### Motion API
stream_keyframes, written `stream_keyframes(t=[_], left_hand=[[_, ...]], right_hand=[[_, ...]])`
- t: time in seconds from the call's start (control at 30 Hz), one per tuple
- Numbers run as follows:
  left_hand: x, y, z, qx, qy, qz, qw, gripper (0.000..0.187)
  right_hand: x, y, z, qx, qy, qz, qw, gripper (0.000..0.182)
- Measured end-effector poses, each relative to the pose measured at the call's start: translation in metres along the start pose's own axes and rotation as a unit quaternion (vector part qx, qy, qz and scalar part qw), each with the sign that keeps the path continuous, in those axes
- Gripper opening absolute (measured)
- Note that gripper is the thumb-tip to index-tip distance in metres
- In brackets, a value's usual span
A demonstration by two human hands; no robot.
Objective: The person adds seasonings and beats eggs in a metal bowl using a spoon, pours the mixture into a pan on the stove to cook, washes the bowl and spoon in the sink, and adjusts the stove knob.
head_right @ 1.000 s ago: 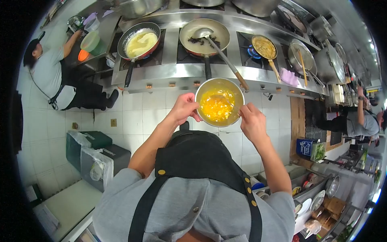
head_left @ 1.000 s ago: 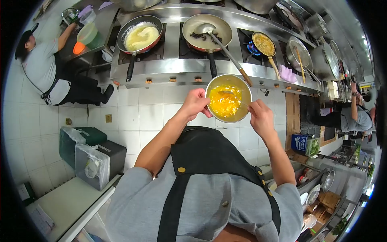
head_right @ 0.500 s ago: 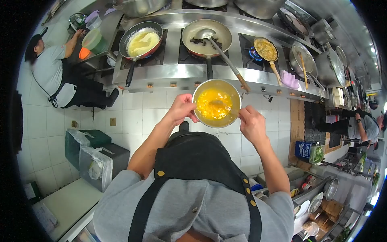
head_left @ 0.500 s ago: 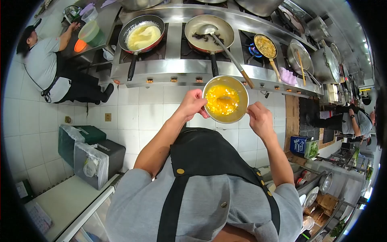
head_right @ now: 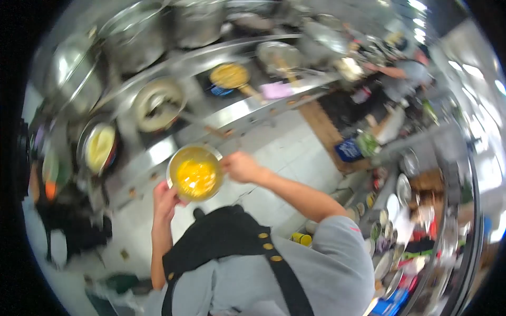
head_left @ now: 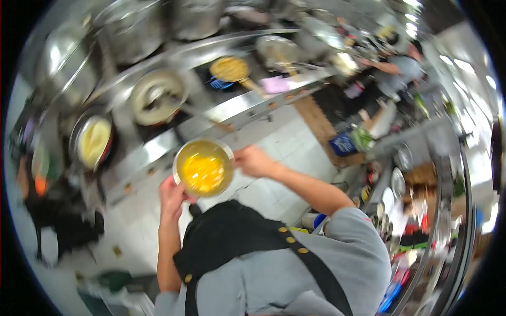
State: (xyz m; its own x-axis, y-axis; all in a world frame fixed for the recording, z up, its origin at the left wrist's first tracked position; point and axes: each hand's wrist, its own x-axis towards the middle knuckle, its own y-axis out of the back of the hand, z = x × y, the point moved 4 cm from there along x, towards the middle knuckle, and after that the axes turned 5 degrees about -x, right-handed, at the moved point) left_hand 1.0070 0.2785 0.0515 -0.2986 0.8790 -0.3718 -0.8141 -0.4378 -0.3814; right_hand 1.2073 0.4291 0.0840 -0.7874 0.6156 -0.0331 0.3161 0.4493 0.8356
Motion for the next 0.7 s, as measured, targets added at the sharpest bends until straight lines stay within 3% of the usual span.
stream_keyframes(t=[0.03, 0.13, 0.27, 0.37, 0.47, 0.5, 0.6, 0.7], left_hand=[[0.001, 0.003, -0.006, 0.014, 0.008, 0.004, 1.000, 0.017], [0.004, -0.006, -0.006, 0.009, 0.001, 0.002, 1.000, 0.017], [0.003, 0.003, -0.008, 0.012, -0.001, -0.004, 1.000, 0.017], [0.004, 0.010, -0.011, -0.019, 0.017, -0.010, 1.000, 0.007], [0.003, 0.011, -0.010, -0.034, 0.034, -0.033, 0.998, 0.004], [0.001, 0.007, -0.007, -0.041, 0.032, -0.027, 0.998, 0.012], [-0.001, 0.008, -0.007, -0.060, 0.013, -0.009, 0.998, 0.012], [0.001, 0.010, -0.013, -0.064, 0.010, 0.005, 0.998, 0.012]], right_hand=[[-0.003, 0.004, -0.012, 0.002, -0.042, -0.056, 0.998, 0.013], [-0.012, -0.005, -0.018, 0.071, -0.094, -0.072, 0.990, 0.010], [-0.017, 0.007, -0.026, 0.002, -0.008, 0.024, 1.000, 0.008], [-0.012, 0.027, -0.047, -0.079, 0.115, 0.101, 0.985, 0.006], [0.000, 0.027, -0.045, -0.155, 0.139, 0.108, 0.972, 0.006], [0.001, 0.029, -0.046, -0.166, 0.144, 0.117, 0.969, 0.005], [-0.007, 0.031, -0.037, -0.180, 0.095, 0.083, 0.976, 0.006], [-0.019, 0.028, -0.028, -0.098, -0.022, -0.015, 0.995, 0.008]])
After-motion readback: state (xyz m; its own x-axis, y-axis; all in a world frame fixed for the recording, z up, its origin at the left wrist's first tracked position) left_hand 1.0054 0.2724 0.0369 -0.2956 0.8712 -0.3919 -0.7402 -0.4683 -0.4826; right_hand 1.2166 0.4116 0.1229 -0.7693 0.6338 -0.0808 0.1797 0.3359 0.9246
